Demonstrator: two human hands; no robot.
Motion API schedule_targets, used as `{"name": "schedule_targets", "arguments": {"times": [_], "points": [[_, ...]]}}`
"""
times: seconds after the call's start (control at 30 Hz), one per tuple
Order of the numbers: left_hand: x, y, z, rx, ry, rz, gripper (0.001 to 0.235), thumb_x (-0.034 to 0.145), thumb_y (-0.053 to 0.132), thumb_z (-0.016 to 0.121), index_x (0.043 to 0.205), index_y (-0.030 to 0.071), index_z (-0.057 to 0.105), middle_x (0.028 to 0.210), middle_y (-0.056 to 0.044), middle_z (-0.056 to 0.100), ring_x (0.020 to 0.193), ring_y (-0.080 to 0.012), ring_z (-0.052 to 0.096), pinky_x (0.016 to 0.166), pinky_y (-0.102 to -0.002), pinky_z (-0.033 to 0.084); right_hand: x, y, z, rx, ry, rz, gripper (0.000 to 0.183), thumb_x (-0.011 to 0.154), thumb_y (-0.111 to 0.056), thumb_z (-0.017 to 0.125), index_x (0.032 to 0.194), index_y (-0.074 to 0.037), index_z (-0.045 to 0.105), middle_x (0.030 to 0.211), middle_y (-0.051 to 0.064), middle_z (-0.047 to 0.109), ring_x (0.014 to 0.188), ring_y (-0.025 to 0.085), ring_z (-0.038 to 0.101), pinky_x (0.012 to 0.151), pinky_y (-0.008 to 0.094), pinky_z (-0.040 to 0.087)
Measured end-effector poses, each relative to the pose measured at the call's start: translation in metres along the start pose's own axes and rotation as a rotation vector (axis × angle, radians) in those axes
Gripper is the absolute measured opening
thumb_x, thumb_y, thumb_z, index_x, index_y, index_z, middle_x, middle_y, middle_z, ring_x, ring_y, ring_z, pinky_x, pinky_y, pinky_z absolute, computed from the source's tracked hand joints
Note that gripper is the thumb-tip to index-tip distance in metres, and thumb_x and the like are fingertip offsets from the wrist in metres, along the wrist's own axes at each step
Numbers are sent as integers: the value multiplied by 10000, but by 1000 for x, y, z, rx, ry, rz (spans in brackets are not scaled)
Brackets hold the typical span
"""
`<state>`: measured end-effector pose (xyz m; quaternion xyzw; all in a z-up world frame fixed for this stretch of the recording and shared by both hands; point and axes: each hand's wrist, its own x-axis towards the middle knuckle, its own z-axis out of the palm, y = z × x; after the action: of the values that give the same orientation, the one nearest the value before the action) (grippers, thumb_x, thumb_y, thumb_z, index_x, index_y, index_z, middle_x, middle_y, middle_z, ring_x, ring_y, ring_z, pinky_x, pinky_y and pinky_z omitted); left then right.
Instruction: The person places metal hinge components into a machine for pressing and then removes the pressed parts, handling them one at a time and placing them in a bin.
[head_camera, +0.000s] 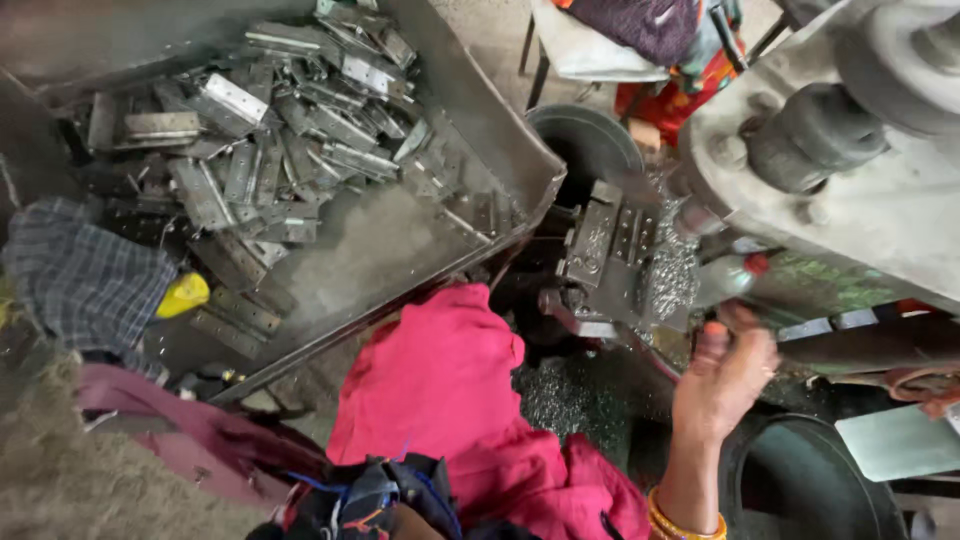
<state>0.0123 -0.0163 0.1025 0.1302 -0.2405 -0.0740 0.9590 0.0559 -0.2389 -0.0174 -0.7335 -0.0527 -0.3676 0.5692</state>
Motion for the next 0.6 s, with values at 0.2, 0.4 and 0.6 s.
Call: {"name": "schedule_targets", "arguments": {"times": [0.2,0.4,0.6], "points": [[8,-25,36,1140,-108,12,582,969,388,579,1391,-9,530,1444,-286,514,1362,-454,477,1156,-532,379,-19,102,-26,-1157,-458,-14,255,1042,-293,634,1129,-63,698,1037,174,716,1000,352,682,878,433,544],[38,-9,-138,1929,495,1,572,899,294,675,1373,6,533,1385,-302,529,1298,-466,502,1087,-532,414,-5,47,-40,-950,-275,-76,330,991,-365,678,1223,-134,720,1087,167,742,987,406,691,860,513,531],[56,46,-296,2382,1138,39,737,818,352,757,1385,-42,499,1433,-339,466,1414,-538,332,1171,-607,252,16,22,-36,-1241,-527,366,340,939,-482,667,1197,-274,743,1013,154,751,926,440,696,785,547,534]]}}
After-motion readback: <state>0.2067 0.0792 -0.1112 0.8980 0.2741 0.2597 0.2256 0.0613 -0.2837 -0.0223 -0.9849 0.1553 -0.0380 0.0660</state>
